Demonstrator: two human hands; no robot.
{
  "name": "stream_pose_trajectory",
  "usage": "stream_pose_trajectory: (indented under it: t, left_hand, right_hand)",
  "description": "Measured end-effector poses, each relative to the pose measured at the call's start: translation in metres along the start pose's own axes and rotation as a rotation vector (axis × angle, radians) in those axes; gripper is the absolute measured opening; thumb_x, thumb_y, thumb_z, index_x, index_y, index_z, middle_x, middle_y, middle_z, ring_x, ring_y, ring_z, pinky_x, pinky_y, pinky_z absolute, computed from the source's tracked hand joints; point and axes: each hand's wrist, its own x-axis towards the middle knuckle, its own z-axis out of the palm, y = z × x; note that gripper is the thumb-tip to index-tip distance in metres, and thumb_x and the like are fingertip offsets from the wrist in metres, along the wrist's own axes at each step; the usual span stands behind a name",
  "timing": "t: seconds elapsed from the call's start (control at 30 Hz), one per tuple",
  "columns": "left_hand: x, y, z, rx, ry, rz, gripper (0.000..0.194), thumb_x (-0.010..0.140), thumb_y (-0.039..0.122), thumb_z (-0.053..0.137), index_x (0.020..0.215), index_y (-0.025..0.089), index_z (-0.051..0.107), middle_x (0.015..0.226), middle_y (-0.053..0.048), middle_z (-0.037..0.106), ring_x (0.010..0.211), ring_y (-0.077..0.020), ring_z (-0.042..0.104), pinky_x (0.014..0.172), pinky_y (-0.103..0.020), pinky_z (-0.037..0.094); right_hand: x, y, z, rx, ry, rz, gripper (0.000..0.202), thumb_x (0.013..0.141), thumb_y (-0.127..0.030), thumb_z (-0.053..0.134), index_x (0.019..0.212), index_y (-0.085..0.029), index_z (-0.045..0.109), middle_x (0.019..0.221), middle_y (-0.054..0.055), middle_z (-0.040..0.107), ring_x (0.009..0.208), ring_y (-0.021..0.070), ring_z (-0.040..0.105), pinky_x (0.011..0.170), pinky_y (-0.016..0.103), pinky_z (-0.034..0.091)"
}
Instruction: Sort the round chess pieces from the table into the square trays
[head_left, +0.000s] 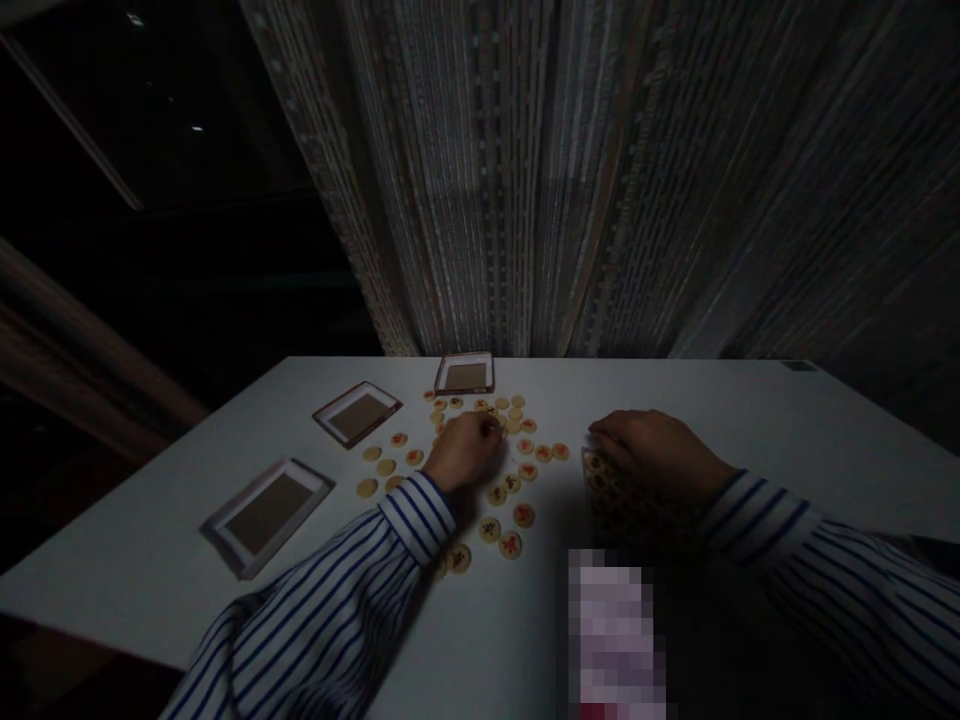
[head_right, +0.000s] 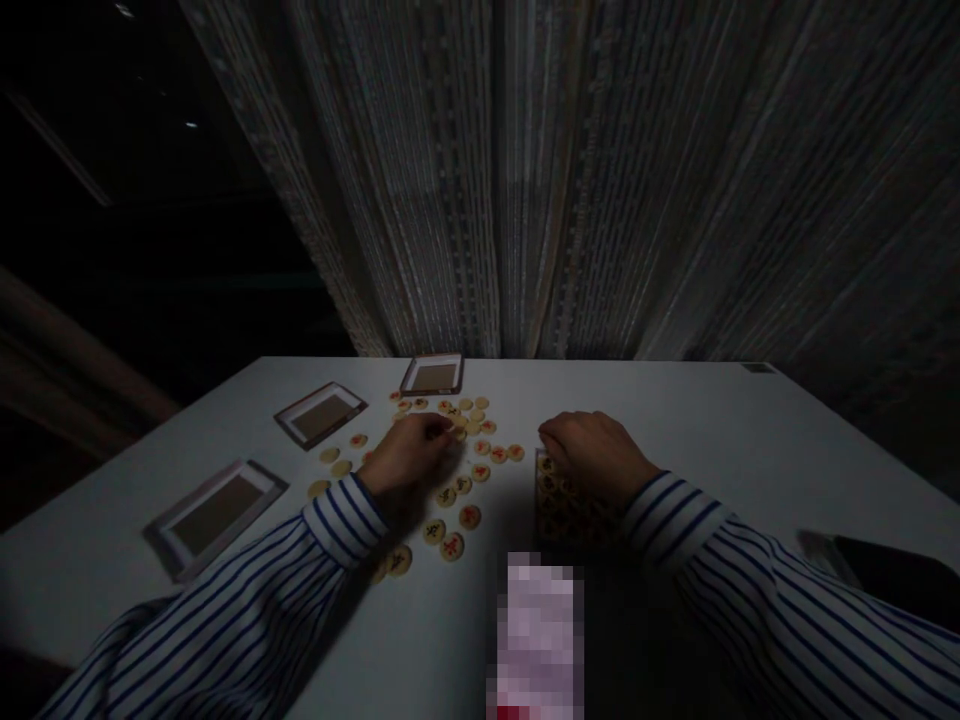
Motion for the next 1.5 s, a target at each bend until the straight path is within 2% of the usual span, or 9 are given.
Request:
stream_pose_trajectory:
  t: [0.13,0.3,0.57,0.77,0.97,1.13,1.23,1.4,1.5]
  left_hand:
    - [0.02,-0.025,-0.013,0.139,0.046,-0.065,0.032,0.08,0.027,0.048,0.105,0.012,0.062,0.1,-0.012,0.067,0.09,-0.0199,0.061,0.077,-0.026,0.044]
    - [0.049,-0.029,-0.005,0.185,-0.03,0.026,0.026,0.076,0.025,0.054,0.098,0.018,0.066,0.096,-0.008,0.069,0.089,-0.0197,0.061,0.077,-0.026,0.043]
    - [0.078,-0.018,0.003,0.269,-0.144,0.05,0.02,0.069,0.021,0.053,0.078,0.018,0.07,0.079,-0.009,0.07,0.077,-0.0206,0.063,0.068,-0.027,0.046]
    - [0.084,-0.018,0.004,0.276,-0.141,0.029,0.023,0.065,0.017,0.055,0.082,0.017,0.071,0.081,-0.01,0.07,0.08,-0.0223,0.063,0.069,-0.028,0.046]
    - [0.063,-0.011,-0.007,0.179,-0.094,0.151,0.034,0.073,0.028,0.054,0.104,0.017,0.064,0.093,-0.007,0.068,0.085,-0.0188,0.061,0.073,-0.025,0.045]
    - [0.026,0.02,-0.015,0.028,0.002,0.331,0.038,0.076,0.035,0.055,0.108,0.016,0.06,0.095,-0.006,0.066,0.084,-0.0187,0.06,0.077,-0.027,0.044]
    - [0.006,0.042,-0.015,-0.003,-0.011,0.411,0.036,0.077,0.032,0.055,0.109,0.016,0.058,0.094,-0.006,0.065,0.085,-0.0181,0.059,0.077,-0.027,0.044]
    - [-0.012,0.066,-0.009,-0.052,-0.022,0.528,0.032,0.075,0.025,0.058,0.106,0.019,0.058,0.096,-0.005,0.064,0.087,-0.0176,0.056,0.08,-0.028,0.042]
    - [-0.015,0.074,-0.001,-0.226,0.021,0.471,0.031,0.074,0.027,0.061,0.103,0.018,0.06,0.092,-0.005,0.064,0.082,-0.0159,0.057,0.077,-0.028,0.044]
  right_hand:
    - [0.028,-0.023,0.002,0.012,-0.035,-0.043,0.033,0.086,-0.027,0.034,0.088,-0.019,0.065,0.091,0.007,0.068,0.082,0.0193,0.061,0.069,0.029,0.039]
    - [0.052,-0.042,0.005,0.012,-0.066,-0.053,0.035,0.087,-0.027,0.032,0.093,-0.019,0.065,0.093,0.008,0.068,0.085,0.0197,0.061,0.07,0.029,0.038]
    - [0.061,-0.037,0.017,-0.014,-0.082,-0.092,0.033,0.086,-0.027,0.033,0.089,-0.021,0.064,0.09,0.006,0.068,0.083,0.0201,0.061,0.067,0.03,0.038]
    - [0.054,-0.033,0.016,-0.02,-0.083,-0.076,0.032,0.086,-0.025,0.032,0.086,-0.02,0.063,0.088,0.006,0.068,0.081,0.0198,0.061,0.067,0.03,0.038]
    - [0.044,-0.024,0.006,0.244,0.007,0.001,0.03,0.083,-0.027,0.038,0.091,-0.019,0.065,0.089,0.006,0.069,0.082,0.0195,0.061,0.07,0.029,0.041]
    - [0.03,-0.022,-0.001,0.801,0.149,0.153,0.023,0.078,-0.032,0.048,0.085,-0.018,0.065,0.083,0.004,0.069,0.077,0.0162,0.061,0.068,0.026,0.045]
    - [0.019,-0.024,-0.004,1.047,0.15,0.215,0.024,0.075,-0.034,0.053,0.083,-0.015,0.064,0.076,0.004,0.068,0.07,0.0153,0.061,0.063,0.026,0.046]
    - [-0.005,-0.023,-0.013,1.217,0.16,0.264,0.02,0.071,-0.029,0.057,0.083,-0.014,0.064,0.071,0.003,0.066,0.068,0.0141,0.06,0.064,0.028,0.047]
    - [-0.021,-0.021,-0.02,1.302,0.199,0.317,0.022,0.07,-0.029,0.059,0.084,-0.014,0.064,0.071,0.003,0.066,0.066,0.0133,0.059,0.067,0.03,0.048]
